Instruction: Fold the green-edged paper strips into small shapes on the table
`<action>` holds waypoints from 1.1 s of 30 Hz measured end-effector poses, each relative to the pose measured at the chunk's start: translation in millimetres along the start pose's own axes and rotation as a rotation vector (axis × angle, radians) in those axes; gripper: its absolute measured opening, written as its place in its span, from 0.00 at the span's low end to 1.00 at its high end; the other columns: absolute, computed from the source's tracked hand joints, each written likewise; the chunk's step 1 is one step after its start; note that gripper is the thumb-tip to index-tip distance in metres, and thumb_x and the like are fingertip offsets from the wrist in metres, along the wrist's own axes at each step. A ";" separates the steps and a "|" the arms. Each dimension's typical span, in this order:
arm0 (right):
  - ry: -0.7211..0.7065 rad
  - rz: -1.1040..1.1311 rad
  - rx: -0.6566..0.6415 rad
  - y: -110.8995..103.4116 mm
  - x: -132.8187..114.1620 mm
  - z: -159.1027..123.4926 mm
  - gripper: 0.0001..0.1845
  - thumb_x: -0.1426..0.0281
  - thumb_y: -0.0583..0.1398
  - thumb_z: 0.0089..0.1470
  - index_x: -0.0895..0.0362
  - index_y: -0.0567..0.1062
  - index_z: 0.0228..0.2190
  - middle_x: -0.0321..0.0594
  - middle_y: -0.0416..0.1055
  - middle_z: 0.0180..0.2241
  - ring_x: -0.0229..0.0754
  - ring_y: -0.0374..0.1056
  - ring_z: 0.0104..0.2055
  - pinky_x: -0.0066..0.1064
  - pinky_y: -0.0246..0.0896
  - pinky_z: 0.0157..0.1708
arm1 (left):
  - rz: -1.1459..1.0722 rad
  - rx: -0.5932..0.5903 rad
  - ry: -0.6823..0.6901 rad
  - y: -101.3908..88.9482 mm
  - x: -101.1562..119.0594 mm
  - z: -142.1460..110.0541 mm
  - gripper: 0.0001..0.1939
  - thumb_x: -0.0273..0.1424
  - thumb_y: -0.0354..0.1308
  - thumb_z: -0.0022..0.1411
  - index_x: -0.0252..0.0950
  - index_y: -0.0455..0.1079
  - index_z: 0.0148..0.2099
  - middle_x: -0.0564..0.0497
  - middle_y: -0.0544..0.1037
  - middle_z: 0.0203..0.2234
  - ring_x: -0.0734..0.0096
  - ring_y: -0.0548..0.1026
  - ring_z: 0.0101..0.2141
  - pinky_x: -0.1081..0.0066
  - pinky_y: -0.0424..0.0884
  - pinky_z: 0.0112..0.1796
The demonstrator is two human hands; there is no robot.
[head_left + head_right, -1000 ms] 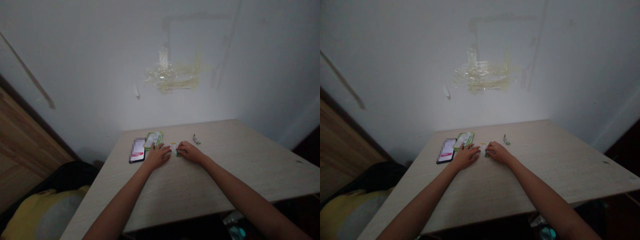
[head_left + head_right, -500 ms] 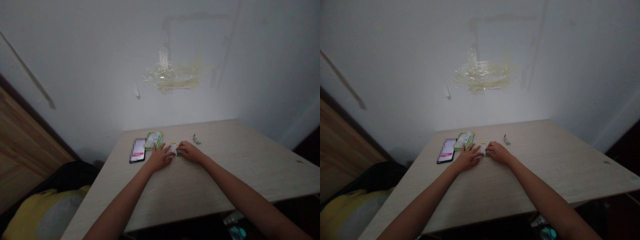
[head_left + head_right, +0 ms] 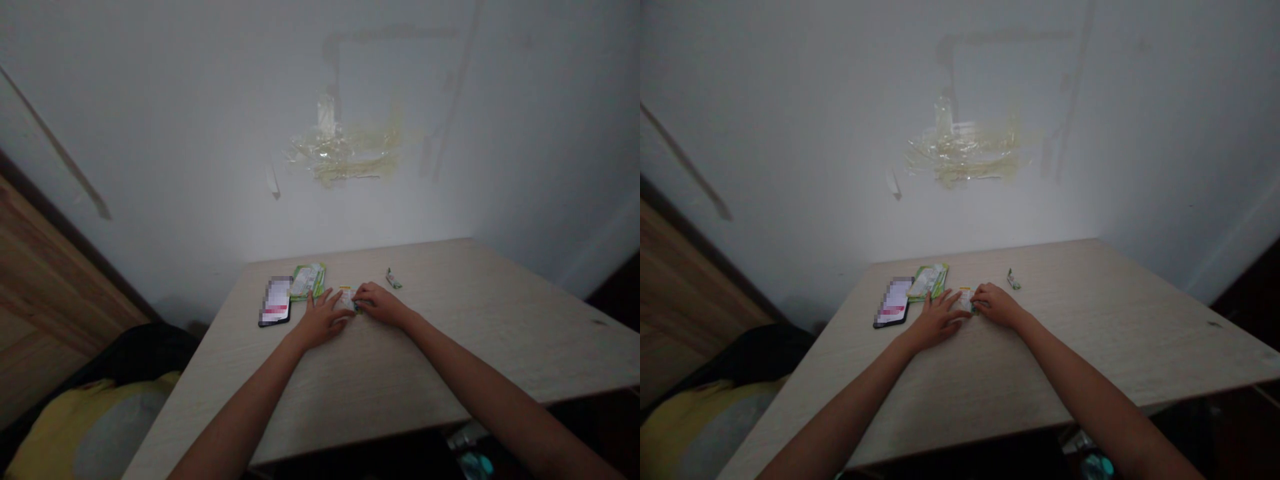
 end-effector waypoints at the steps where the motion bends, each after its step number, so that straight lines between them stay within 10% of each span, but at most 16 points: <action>1: -0.001 0.004 -0.001 0.2 0.5 -0.1 0.12 0.70 0.57 0.60 0.56 0.78 0.42 0.45 0.72 0.40 0.45 0.65 0.45 0.38 0.61 0.48 | -0.004 0.007 -0.003 0.3 -0.2 -0.3 0.17 0.41 0.49 0.66 0.62 0.66 0.56 0.55 0.56 0.65 0.47 0.49 0.65 0.28 0.37 0.56; 33: -0.007 0.008 0.002 1.2 3.2 -0.3 0.12 0.70 0.58 0.59 0.56 0.79 0.43 0.45 0.73 0.42 0.44 0.65 0.46 0.37 0.61 0.49 | 0.197 0.238 -0.182 -11.6 -1.3 5.1 0.13 0.41 0.52 0.64 0.54 0.72 0.49 0.56 0.67 0.60 0.47 0.58 0.61 0.26 0.33 0.55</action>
Point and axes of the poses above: each hand's wrist, its own z-axis towards the middle knuckle, its own y-axis out of the palm, x = y × z, the point moved 2 cm from there along z, towards the middle knuckle
